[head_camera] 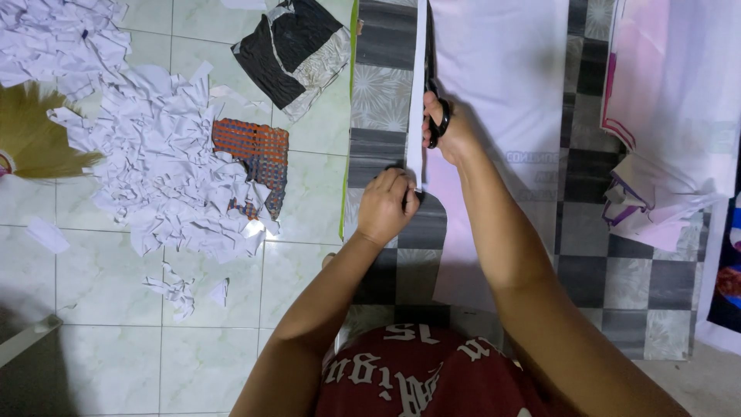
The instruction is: Cutting out garment pieces from a printed fabric sheet using scissors on a cutting table.
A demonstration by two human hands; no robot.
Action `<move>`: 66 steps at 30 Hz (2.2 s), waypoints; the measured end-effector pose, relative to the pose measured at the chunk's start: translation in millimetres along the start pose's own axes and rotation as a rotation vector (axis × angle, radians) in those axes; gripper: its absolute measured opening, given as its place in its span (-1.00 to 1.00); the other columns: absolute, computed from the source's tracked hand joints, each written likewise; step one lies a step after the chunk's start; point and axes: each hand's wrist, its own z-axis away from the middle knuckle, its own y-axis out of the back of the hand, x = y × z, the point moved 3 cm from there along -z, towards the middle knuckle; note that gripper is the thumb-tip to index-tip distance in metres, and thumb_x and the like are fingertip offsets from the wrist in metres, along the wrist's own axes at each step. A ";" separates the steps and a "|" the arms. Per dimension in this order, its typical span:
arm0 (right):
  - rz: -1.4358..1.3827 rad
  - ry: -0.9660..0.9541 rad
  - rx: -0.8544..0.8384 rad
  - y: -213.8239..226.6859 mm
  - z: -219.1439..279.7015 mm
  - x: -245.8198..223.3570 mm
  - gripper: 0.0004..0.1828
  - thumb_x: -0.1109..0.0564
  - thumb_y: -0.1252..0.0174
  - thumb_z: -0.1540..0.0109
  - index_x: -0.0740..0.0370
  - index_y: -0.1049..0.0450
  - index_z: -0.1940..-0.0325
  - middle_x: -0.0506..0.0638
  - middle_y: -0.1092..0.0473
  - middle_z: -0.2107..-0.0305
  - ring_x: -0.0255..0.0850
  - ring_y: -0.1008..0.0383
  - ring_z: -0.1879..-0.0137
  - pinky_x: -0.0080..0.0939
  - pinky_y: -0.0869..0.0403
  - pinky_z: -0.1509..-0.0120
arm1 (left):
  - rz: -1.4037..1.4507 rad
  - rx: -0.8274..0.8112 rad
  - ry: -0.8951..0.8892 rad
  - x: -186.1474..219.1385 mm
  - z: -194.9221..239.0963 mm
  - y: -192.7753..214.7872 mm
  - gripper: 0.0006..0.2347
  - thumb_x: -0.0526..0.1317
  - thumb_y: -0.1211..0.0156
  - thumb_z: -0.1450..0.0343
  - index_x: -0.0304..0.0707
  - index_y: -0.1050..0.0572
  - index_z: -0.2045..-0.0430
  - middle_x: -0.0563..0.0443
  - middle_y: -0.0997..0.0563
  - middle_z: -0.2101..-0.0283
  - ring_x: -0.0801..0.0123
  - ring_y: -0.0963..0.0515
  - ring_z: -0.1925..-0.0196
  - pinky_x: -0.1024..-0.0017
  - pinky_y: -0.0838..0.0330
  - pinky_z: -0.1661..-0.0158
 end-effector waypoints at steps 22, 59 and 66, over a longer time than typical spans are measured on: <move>0.006 -0.065 -0.035 -5.3 -32.7 -43.8 -0.44 -0.39 -0.14 -0.01 0.16 -0.27 0.47 -0.06 -0.22 0.68 -0.29 -0.18 0.64 -0.30 -0.24 0.58 | 0.140 -0.050 0.021 18.4 -18.6 32.5 -0.96 -0.38 0.01 -0.23 -0.29 -0.36 0.52 -0.06 -0.42 0.37 0.16 -0.44 0.34 0.29 -0.31 0.41; 0.058 -0.105 -0.035 -11.6 -100.8 -96.2 -0.45 -0.40 -0.15 0.00 0.11 -0.26 0.47 -0.11 -0.20 0.67 -0.33 -0.16 0.59 -0.36 -0.22 0.51 | 0.196 -0.090 0.066 19.9 -22.0 36.0 -0.96 -0.38 0.07 -0.25 -0.31 -0.35 0.55 -0.09 -0.43 0.39 0.16 -0.44 0.34 0.31 -0.35 0.36; -0.001 -0.193 -0.035 -14.8 -116.1 -103.8 -0.33 -0.52 -0.13 0.19 0.07 -0.25 0.47 -0.14 -0.21 0.69 -0.34 -0.15 0.60 -0.39 -0.22 0.46 | 0.174 -0.077 0.057 19.7 -21.9 35.9 -0.97 -0.37 0.06 -0.25 -0.28 -0.35 0.55 -0.04 -0.41 0.41 0.19 -0.43 0.36 0.32 -0.31 0.41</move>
